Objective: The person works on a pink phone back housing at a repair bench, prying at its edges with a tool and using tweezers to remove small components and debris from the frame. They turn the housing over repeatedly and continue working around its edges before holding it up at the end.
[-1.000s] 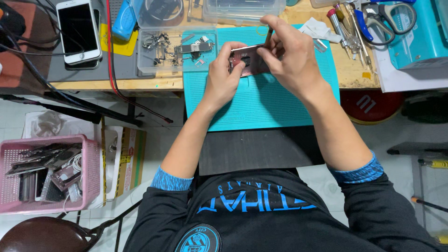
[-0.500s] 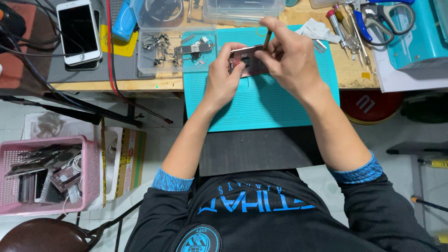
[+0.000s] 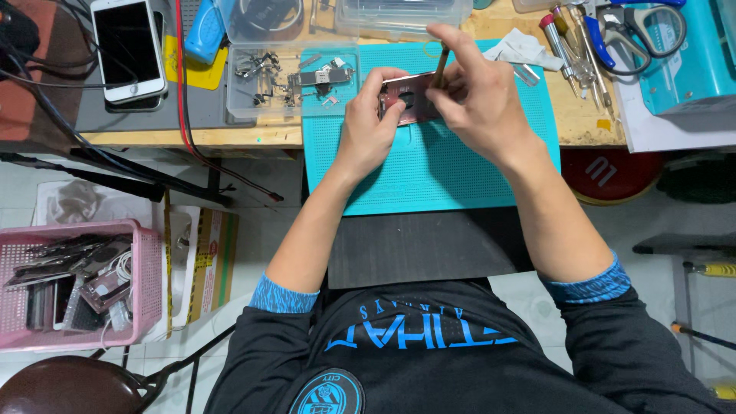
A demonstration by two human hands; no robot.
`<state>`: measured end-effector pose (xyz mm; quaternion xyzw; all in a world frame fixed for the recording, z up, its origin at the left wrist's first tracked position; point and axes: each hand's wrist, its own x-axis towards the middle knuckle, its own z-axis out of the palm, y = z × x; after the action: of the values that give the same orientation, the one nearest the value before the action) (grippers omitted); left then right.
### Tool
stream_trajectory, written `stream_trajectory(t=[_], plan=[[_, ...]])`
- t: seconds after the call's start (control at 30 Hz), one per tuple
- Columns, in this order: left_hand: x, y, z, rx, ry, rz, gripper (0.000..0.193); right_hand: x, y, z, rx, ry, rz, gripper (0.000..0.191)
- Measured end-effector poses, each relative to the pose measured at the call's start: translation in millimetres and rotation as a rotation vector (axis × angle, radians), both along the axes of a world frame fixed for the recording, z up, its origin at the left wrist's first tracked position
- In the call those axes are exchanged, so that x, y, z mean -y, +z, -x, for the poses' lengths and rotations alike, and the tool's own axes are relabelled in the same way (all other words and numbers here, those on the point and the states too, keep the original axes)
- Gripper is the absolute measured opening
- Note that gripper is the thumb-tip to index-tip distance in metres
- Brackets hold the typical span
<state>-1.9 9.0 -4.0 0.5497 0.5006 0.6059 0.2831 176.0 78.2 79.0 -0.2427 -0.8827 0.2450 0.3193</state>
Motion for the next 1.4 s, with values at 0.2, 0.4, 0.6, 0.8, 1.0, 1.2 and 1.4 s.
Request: stream_trajectory(t=[0.2,0.4,0.6,0.8,1.0,1.2,1.4], plan=[[1.2,0.5,-0.1,-0.003,0.006,0.028,0.031,2.8,-1.1,-2.2,-0.003,0.007,0.023,0.070],[1.7,1.5,0.6,-0.028,0.017,0.016,0.031,1.3,-4.4,-1.8,-0.027,-0.001,-0.011,0.070],[2.5,0.9,0.5,-0.017,0.013,0.026,0.030,-0.4,-9.1,-1.4,-0.038,-0.008,0.019,0.073],[1.3,-0.6,1.0,-0.009,0.013,0.019,0.031,-4.8,-10.1,-8.1,-0.073,0.007,0.099,0.077],[2.0,-1.2,0.8,-0.015,0.018,0.032,0.031,-10.3,5.4,-8.3,-0.300,0.126,0.249,0.056],[7.7,4.5,0.9,-0.013,0.024,-0.025,0.029,-19.8,25.2,36.3,-0.285,0.325,0.156,0.011],[4.6,9.6,2.1,-0.055,0.083,0.059,0.032,-22.4,30.9,130.5,-0.052,0.428,0.119,0.014]])
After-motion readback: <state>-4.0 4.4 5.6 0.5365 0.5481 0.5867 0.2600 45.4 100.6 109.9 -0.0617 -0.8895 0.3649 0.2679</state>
